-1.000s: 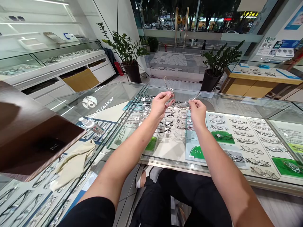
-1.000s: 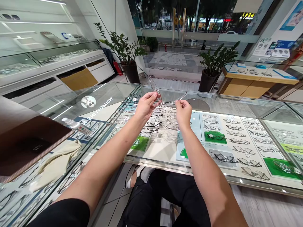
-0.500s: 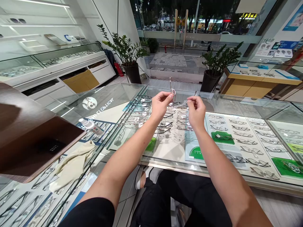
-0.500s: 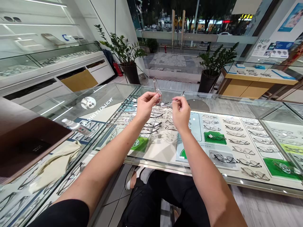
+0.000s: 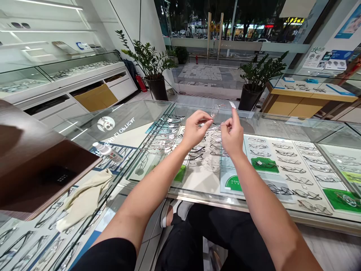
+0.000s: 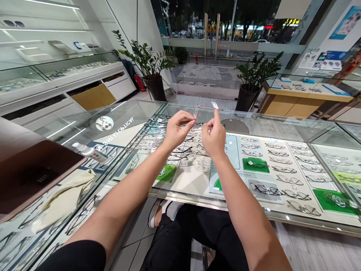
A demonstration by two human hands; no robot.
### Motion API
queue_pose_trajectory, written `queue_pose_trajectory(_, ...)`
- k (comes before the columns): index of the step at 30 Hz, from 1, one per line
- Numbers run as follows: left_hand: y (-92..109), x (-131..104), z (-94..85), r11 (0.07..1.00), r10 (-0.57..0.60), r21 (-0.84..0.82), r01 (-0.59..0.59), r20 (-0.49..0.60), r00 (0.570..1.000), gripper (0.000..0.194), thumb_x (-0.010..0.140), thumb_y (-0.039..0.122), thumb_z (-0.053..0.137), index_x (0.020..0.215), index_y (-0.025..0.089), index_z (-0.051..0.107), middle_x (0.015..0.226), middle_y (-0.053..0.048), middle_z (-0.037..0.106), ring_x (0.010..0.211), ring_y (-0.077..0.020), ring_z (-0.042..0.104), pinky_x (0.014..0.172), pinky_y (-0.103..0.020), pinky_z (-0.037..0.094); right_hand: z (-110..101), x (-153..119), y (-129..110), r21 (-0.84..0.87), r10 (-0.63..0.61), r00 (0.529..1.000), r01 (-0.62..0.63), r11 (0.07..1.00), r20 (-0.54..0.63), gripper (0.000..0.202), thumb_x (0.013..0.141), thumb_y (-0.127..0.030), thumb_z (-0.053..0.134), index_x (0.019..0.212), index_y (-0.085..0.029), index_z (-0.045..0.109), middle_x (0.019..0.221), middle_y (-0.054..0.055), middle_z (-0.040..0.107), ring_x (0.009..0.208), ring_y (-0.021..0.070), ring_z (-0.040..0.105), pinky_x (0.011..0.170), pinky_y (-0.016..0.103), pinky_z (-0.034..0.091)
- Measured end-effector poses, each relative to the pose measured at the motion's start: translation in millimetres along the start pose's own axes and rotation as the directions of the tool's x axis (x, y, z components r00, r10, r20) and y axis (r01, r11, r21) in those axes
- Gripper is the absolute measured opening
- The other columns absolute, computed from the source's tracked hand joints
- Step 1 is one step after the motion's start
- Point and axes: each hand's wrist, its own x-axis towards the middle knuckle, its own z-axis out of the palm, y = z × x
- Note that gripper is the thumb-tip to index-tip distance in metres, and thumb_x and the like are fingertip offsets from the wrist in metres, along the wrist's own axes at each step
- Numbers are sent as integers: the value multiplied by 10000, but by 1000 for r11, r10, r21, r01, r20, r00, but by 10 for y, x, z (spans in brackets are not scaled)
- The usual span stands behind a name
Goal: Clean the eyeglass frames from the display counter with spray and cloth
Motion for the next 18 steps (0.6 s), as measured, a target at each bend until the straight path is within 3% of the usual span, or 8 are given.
queue_pose_trajectory(5, 12, -4, 2, 999, 32, 35, -34, 60, 998, 217, 970, 394, 735, 897, 189, 742, 960, -71, 709, 932, -187, 680, 838, -329, 579, -88, 64, 23, -31, -50, 993, 47, 998, -107, 711, 952, -247, 519, 1648, -255, 373, 781, -22, 580, 665, 186, 513, 740, 385, 487)
queue_pose_trajectory(8, 37, 5, 2, 998, -32, -45, 33, 30, 999, 242, 949, 423, 759, 888, 190, 737, 991, -79, 715, 970, -193, 687, 804, -310, 571, -82, 63, 14, -47, -63, 998, 62, 997, -21, 604, 945, -280, 573, 1547, -260, 524, 870, 15, 637, 750, 205, 567, 802, 411, 527)
queue_pose_trajectory(11, 45, 15, 2, 985, -116, -127, 119, 29, 993, 286, 900, 467, 805, 868, 190, 745, 1047, -94, 720, 1015, -211, 692, 721, -281, 547, -42, 51, 17, -61, -117, 985, 125, 990, 126, 436, 935, -330, 646, 1359, -239, 691, 1063, 79, 688, 969, 256, 635, 923, 453, 540)
queue_pose_trajectory(14, 32, 16, 16, 952, -188, -232, 198, 66, 980, 290, 833, 460, 861, 816, 190, 760, 1068, -91, 702, 1019, -218, 693, 752, -309, 571, 2, 29, 33, -70, -157, 967, 174, 982, 201, 327, 964, -363, 647, 1240, -221, 751, 1163, 107, 704, 1092, 293, 639, 991, 477, 522)
queue_pose_trajectory(18, 10, 15, 37, 913, -252, -306, 270, 98, 963, 214, 768, 366, 909, 745, 194, 784, 1013, -64, 664, 958, -191, 685, 829, -344, 573, 31, -1, 42, -98, -190, 958, 215, 972, 215, 228, 992, -341, 618, 1110, -221, 772, 1162, 109, 721, 1083, 304, 639, 986, 476, 510)
